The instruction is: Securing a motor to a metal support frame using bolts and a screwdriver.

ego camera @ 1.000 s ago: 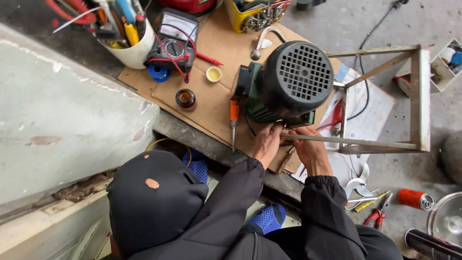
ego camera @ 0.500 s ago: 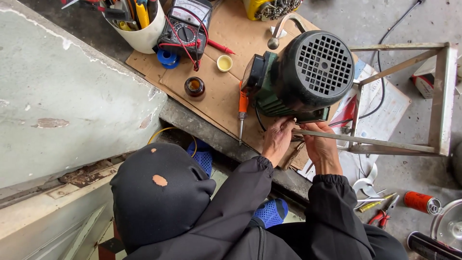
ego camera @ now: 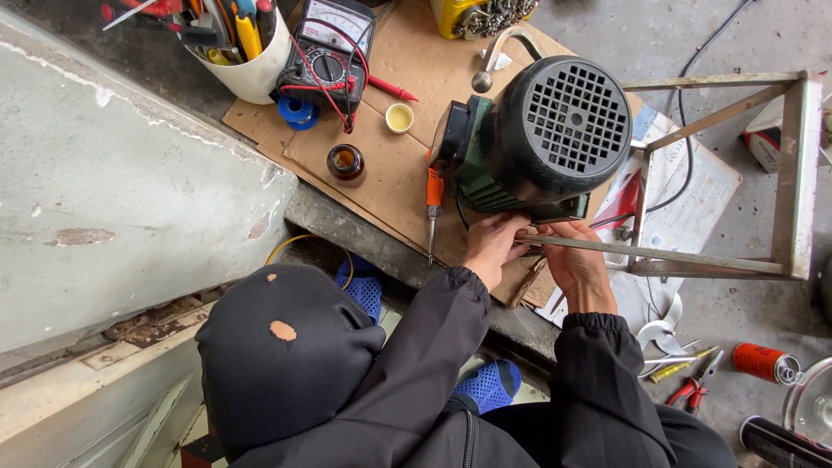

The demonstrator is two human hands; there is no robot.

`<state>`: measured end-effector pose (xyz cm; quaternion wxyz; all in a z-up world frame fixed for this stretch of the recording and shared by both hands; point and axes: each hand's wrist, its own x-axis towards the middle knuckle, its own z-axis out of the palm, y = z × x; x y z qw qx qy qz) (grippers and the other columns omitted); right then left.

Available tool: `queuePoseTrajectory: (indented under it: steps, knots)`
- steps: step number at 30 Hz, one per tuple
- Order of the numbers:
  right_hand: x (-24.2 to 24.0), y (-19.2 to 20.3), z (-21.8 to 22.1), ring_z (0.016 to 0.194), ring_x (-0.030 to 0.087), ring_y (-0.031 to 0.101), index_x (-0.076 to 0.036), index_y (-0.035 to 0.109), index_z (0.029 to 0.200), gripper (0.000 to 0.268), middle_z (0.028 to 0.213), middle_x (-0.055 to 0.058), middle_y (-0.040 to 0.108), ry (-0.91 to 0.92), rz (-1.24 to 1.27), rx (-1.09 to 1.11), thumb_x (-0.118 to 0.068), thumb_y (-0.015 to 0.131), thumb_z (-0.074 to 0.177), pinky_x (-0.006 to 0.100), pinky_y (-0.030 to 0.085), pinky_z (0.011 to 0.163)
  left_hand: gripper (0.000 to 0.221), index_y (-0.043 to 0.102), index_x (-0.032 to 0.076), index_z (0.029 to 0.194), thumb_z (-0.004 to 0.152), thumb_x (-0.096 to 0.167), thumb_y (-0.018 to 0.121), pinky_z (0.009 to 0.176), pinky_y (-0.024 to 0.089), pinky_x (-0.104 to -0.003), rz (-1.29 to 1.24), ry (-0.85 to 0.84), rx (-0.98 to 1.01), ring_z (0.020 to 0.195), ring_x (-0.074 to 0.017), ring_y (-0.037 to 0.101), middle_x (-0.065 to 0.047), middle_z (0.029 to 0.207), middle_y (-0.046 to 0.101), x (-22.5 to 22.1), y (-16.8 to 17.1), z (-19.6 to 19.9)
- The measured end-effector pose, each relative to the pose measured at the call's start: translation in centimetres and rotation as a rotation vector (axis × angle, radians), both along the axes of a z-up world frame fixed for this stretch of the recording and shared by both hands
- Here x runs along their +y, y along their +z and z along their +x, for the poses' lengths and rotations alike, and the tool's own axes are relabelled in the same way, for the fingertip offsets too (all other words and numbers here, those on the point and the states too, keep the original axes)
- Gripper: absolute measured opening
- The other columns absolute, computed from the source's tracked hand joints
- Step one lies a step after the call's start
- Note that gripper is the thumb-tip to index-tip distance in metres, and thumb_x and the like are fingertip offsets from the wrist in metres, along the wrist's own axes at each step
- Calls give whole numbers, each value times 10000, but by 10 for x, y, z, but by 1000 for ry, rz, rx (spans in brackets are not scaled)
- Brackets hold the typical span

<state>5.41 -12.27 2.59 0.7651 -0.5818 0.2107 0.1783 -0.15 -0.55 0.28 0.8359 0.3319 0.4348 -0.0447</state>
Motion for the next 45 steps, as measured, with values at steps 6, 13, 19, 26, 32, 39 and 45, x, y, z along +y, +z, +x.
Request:
queuePoseTrajectory:
  steps: [6, 13, 19, 26, 32, 39, 45]
  knots:
    - [-2, 1, 0, 734, 193, 775, 10, 712, 1011, 229, 865, 120, 759, -12, -19, -26, 71, 877, 864, 299, 678, 789, 500, 783, 18, 1292, 857, 227, 915, 897, 697, -456, -29, 53, 59, 1096, -294, 755, -166, 1198, 775, -10, -26, 8]
    - [-5, -3, -9, 809, 155, 800, -60, 771, 1055, 205, 910, 52, 793, 31, -111, -47, -65, 908, 903, 238, 637, 787, 473, 807, 1, 1231, 829, 214, 936, 896, 690, -476, 11, 108, 86, 1086, -341, 770, -232, 1150, 779, -18, -22, 12]
    - [4, 25, -26, 798, 92, 721, -66, 820, 1036, 116, 857, 67, 766, 116, -229, -123, -42, 800, 924, 196, 572, 797, 446, 810, -11, 1225, 851, 210, 911, 878, 679, -474, 83, 137, 94, 1056, -326, 777, -224, 1106, 798, -21, -18, 9]
    - [7, 29, -26, 785, 101, 716, -60, 815, 1096, 179, 874, 105, 790, 118, -203, -105, -51, 764, 925, 177, 559, 762, 405, 829, 28, 1170, 820, 215, 912, 881, 677, -426, 55, 162, 122, 1003, -287, 780, -203, 1029, 795, -26, -31, 15]
    - [2, 26, -25, 784, 111, 722, -58, 812, 1087, 178, 875, 112, 792, 122, -195, -95, -55, 754, 920, 189, 577, 769, 407, 839, 56, 1162, 812, 244, 926, 923, 664, -417, 34, 197, 149, 1011, -290, 769, -212, 1030, 791, -24, -17, 13]
    - [-6, 13, -19, 901, 147, 790, -58, 821, 1099, 211, 981, 94, 818, 135, -186, -82, -39, 740, 905, 229, 622, 842, 373, 839, 59, 1112, 792, 229, 925, 944, 657, -465, 57, 303, 162, 1013, -231, 698, -148, 1031, 780, -16, 33, 3]
    - [-12, 3, -20, 945, 170, 806, -32, 820, 1136, 248, 1028, 95, 813, 136, -170, -88, -26, 723, 907, 265, 650, 887, 366, 806, -8, 1107, 796, 152, 918, 962, 658, -471, 98, 399, 110, 1063, -244, 672, -173, 1056, 749, -2, 81, -31]
